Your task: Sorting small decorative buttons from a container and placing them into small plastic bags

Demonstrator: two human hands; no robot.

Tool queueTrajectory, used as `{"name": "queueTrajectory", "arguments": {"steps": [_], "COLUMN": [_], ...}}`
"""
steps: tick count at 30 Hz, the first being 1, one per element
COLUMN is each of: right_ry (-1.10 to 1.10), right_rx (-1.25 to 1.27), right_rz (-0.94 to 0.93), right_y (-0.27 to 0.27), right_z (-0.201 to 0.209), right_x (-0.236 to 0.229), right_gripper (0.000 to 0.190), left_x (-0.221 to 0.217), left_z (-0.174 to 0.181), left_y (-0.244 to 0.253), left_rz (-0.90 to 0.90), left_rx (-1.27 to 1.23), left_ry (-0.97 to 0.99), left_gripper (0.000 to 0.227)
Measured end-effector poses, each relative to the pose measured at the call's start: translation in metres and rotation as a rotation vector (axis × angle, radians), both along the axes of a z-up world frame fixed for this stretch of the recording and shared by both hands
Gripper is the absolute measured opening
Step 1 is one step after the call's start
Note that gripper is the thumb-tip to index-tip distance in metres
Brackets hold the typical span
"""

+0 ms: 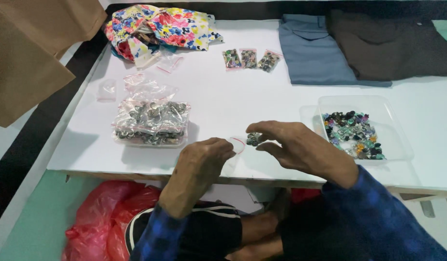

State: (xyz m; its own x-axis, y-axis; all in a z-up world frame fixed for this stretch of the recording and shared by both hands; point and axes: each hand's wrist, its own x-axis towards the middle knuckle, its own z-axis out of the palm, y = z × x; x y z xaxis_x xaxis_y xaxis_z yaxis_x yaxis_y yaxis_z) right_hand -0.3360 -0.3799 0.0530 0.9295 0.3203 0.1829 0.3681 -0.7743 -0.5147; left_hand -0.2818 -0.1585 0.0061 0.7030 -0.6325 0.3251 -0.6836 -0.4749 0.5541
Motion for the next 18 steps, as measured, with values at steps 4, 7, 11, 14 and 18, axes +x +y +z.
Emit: {"name": "queueTrajectory", "arguments": {"steps": [4,7,11,14,18], "right_ry": [0.028,0.114,0.127,0.115,0.086], "right_rx": [-0.236,-0.262,-0.112,-0.053,-0.012], "right_rz": [-0.184,-0.328,-0.333,-0.357,-0.358], "right_y": [-0.024,-0.032,-0.032,-0.036,-0.039], "right_z": [-0.064,-0.107,-0.122,-0.131,-0.137], "right_x": [0.021,0.038,0.048,0.055,0.057], "right_gripper": [0.022,0.032,0.041,0.037,0.030], "left_x": [0.029,0.030,0.029,0.034,0.035], "left_z": [-0.025,-0.024,-0.016,-0.015,-0.004], "left_y": [0.010,0.009,0.009,0.007,-0.002], "left_rz": [0.038,0.037,0.034,0.024,0.016], "left_rx": [0.038,0.014,0.025,0.041,0.061], "left_ry": [-0.009,0.088,0.179,0.199,0.208], "left_gripper": [0.009,0.010,0.008,0.010,0.015]}}
